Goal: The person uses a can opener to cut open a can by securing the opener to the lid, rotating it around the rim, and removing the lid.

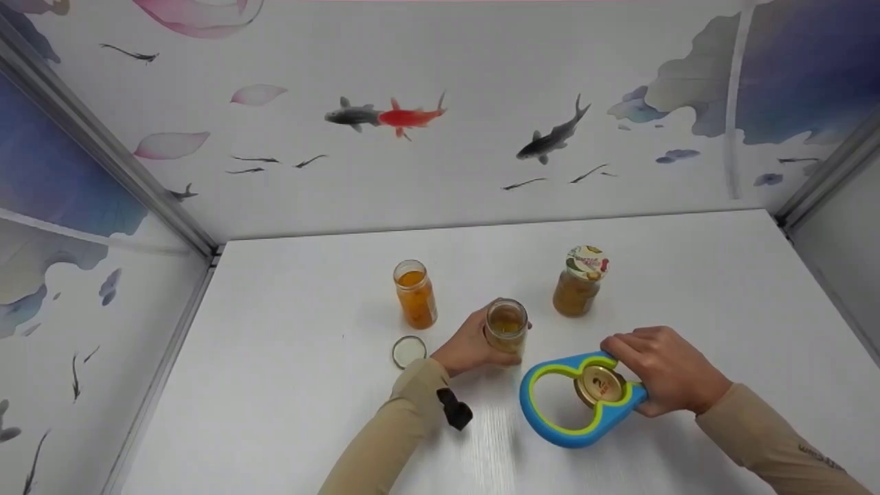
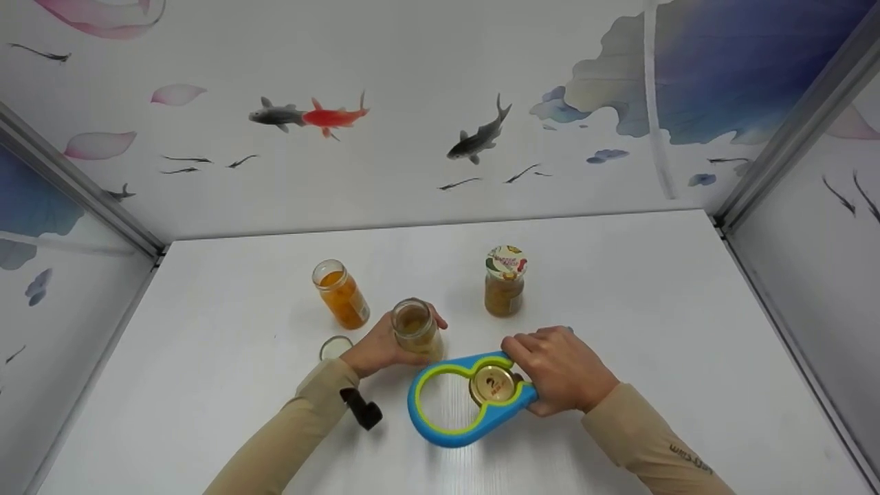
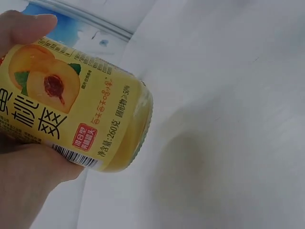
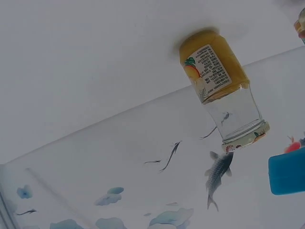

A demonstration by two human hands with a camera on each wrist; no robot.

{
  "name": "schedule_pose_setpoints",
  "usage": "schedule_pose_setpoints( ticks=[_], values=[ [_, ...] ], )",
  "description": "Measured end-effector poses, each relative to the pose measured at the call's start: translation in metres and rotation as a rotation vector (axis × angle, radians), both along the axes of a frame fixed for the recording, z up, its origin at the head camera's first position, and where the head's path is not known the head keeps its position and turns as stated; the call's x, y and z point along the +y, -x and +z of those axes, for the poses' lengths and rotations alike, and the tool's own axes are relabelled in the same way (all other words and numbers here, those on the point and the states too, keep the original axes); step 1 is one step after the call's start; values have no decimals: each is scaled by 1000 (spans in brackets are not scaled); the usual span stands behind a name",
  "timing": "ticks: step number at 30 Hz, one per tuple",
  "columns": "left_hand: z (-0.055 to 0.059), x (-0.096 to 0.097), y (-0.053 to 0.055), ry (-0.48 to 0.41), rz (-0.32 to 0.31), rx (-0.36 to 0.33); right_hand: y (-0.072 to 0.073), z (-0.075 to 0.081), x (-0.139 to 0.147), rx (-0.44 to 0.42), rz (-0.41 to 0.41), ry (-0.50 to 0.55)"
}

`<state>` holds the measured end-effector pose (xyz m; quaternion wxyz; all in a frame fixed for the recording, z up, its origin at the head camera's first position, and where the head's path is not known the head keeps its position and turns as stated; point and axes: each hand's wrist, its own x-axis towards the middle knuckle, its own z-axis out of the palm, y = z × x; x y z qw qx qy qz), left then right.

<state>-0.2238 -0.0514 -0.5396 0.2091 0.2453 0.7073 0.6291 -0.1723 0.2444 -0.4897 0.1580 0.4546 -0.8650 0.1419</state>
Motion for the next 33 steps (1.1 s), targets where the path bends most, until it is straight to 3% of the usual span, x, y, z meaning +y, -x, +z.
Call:
schedule_pose_setpoints(
  ticks=[4,9,14,21,27,33],
  values=[
    [-2,-2,7,-6,81,-2,-3,-3,0,4,3,-25],
    [-5,-5,12,29,228,-29,-9,-9,-2,-4,-8,-51],
    [-6,-6,15,53,324,-41,-18,-19,-6,6,-75,-69],
    [-12,-5,19,63,377,-25,-29,-28,-10,12,-264,-81],
    [-17,-2,25,88,397,-24,-32,-35,-6,42,-376,-89],
    [-17,-1,31,99,416,-59,-34,-39,2,11,-481,-102]
  ],
)
